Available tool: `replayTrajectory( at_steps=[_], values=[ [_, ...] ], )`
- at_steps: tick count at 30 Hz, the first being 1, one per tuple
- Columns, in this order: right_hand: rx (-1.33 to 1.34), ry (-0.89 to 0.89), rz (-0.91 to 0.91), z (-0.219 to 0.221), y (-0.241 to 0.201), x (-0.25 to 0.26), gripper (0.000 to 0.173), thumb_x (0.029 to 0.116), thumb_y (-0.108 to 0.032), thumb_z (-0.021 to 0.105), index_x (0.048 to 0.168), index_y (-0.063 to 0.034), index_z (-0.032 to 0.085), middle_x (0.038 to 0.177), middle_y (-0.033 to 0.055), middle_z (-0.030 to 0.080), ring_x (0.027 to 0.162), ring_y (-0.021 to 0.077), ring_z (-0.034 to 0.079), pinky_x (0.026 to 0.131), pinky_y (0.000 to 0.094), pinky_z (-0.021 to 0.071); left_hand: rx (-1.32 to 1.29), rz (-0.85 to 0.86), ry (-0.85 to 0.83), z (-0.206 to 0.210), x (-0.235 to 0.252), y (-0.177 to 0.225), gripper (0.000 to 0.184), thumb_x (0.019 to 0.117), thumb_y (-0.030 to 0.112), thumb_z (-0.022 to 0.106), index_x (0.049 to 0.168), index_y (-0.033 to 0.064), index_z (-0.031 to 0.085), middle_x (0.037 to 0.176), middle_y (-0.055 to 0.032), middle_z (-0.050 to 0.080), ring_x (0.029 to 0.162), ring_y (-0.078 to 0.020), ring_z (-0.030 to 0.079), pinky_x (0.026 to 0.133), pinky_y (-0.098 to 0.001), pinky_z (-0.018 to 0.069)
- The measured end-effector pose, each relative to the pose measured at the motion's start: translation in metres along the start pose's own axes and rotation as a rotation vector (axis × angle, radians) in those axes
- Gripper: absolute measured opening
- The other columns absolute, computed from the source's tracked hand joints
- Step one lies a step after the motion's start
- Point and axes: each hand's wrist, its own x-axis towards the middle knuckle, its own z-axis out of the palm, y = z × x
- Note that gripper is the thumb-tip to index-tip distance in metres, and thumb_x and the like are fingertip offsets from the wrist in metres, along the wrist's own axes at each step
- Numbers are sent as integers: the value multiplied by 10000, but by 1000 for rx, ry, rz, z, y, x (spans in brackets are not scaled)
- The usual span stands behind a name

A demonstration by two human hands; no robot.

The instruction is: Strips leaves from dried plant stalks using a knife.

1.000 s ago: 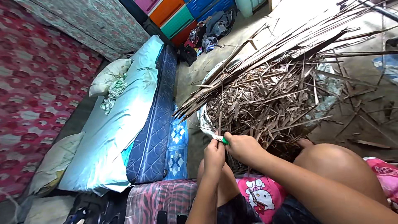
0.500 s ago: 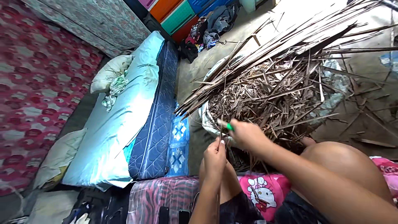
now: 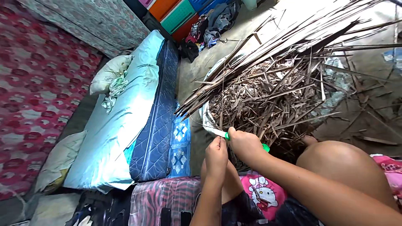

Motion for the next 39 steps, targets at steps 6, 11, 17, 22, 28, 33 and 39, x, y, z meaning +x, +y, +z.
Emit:
replayTrajectory(
  at_steps=[6, 11, 17, 22, 28, 33, 39],
  values=[
    [60, 75, 149, -25, 18, 28, 294, 1087, -133, 392, 1314, -9, 530, 1154, 235, 689, 1101, 420, 692, 836, 578, 552, 14, 7, -69, 5, -13, 5, 368, 1094, 244, 489, 1317, 25, 684, 1273, -135, 710, 1073, -219, 710, 969, -438, 526],
    [150, -101, -38, -19, 16, 5, 325, 1086, -253, 445, 1267, -13, 568, 1137, 247, 680, 1104, 436, 672, 874, 616, 523, -28, -45, -28, 2, -3, -1, 281, 1064, 183, 501, 959, 19, 703, 711, -42, 612, 579, -124, 555, 593, -335, 489],
    [44, -82, -29, -4, 9, -1, 265, 1080, -193, 449, 1253, -20, 551, 1125, 215, 693, 1085, 402, 698, 825, 565, 555, -72, -87, -55, 3, 1, -2, 332, 1075, 173, 477, 829, 43, 659, 601, 4, 524, 519, -95, 518, 537, -296, 464],
    [25, 83, -2, 0, 8, 16, 287, 1057, -93, 437, 1307, -9, 548, 1097, 224, 698, 1035, 414, 711, 782, 558, 565, -78, -67, -39, 1, 2, 2, 320, 1088, 226, 508, 1162, 9, 731, 682, -17, 600, 534, -79, 502, 556, -277, 462],
    [44, 210, 151, -25, 27, 38, 254, 1062, -72, 422, 1265, -21, 567, 1123, 209, 704, 1068, 395, 709, 807, 544, 562, -116, -12, -94, 12, -1, 5, 344, 1086, 245, 512, 1326, 65, 681, 917, -46, 725, 565, -51, 522, 584, -262, 470],
    [95, 56, 30, -35, 33, 14, 314, 1083, -254, 469, 1272, -24, 568, 1114, 237, 696, 1080, 432, 690, 856, 609, 538, -58, 43, -75, 21, 17, 10, 305, 1068, 222, 535, 1207, 46, 740, 896, -80, 741, 682, -140, 646, 688, -373, 544],
    [50, 50, 196, -29, 38, 30, 279, 1089, -214, 451, 1271, -36, 563, 1112, 202, 704, 1071, 390, 706, 830, 555, 557, 8, 207, -77, 38, 42, 24, 310, 1041, 161, 529, 1120, -41, 750, 942, -181, 751, 882, -308, 732, 826, -520, 566]
  ],
)
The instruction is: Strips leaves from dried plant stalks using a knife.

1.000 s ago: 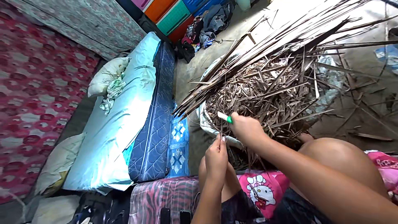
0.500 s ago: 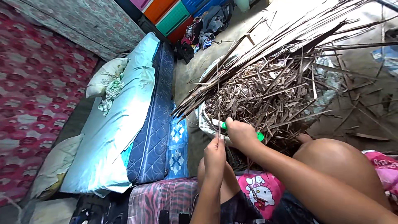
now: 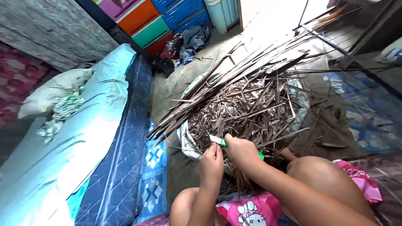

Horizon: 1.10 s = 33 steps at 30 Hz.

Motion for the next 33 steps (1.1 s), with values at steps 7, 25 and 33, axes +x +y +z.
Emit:
replayTrajectory(
  at_steps=[7, 25, 33],
  values=[
    [0, 279, 234, -19, 18, 48, 282, 1091, -167, 416, 1281, -42, 583, 1123, 195, 716, 1078, 370, 714, 847, 544, 558, -194, 29, -107, 12, 17, -9, 360, 1063, 230, 524, 1354, 82, 676, 1066, -117, 769, 886, -202, 732, 834, -431, 564],
    [-56, 195, 104, -9, 12, 39, 295, 1088, -265, 469, 1151, -27, 632, 962, 210, 692, 944, 399, 689, 788, 597, 510, -236, -19, -147, -3, 2, -28, 375, 1051, 205, 513, 1375, 94, 666, 1016, -136, 768, 889, -264, 742, 819, -469, 578],
    [-147, 203, 247, -12, 9, 43, 286, 1091, -247, 468, 1212, -44, 627, 1073, 220, 709, 1048, 413, 693, 846, 607, 514, -54, 58, -50, 2, -4, -20, 392, 1008, 173, 551, 1380, 151, 674, 850, -117, 745, 707, -282, 717, 617, -465, 563]
  ],
)
